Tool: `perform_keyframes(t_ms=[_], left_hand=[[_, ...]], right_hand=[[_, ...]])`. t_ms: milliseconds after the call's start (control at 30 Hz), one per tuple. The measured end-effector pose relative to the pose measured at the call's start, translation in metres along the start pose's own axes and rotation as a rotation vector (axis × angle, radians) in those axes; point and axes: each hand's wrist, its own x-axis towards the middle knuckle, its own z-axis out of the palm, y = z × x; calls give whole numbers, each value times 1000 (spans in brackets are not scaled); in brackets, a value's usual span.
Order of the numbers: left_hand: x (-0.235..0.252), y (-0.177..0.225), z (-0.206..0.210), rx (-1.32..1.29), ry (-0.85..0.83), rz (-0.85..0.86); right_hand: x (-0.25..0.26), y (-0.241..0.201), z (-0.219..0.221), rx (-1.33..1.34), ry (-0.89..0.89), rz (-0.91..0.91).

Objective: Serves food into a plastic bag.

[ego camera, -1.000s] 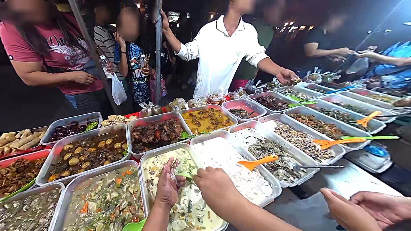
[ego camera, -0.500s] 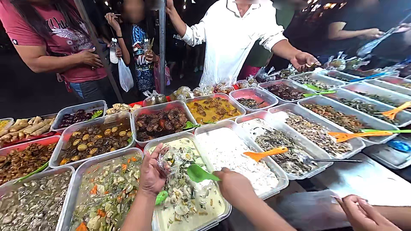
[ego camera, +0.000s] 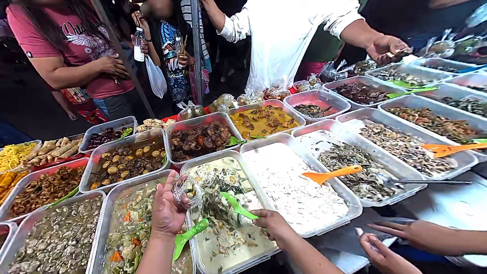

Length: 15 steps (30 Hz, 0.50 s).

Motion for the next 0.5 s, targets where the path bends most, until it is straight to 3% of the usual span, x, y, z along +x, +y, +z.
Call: perform_keyframes(t_ms=[67, 200, 267, 333, 500], left_hand=[[1, -2, 2, -3, 7, -7], [6, -7, 4, -18, 3, -30], [6, -9, 6, -31, 0, -41], [6, -10, 7, -34, -4, -52], [2, -10, 8, -28, -17, -56]], right_hand=[[2, 2, -8, -217, 45, -115], [-7, -11, -4, -936, 166, -201], [-6, -10, 11, -1055, 159, -248], [2, -3, 20, -944, 120, -206], [11, 12, 3, -275, 80, -81]])
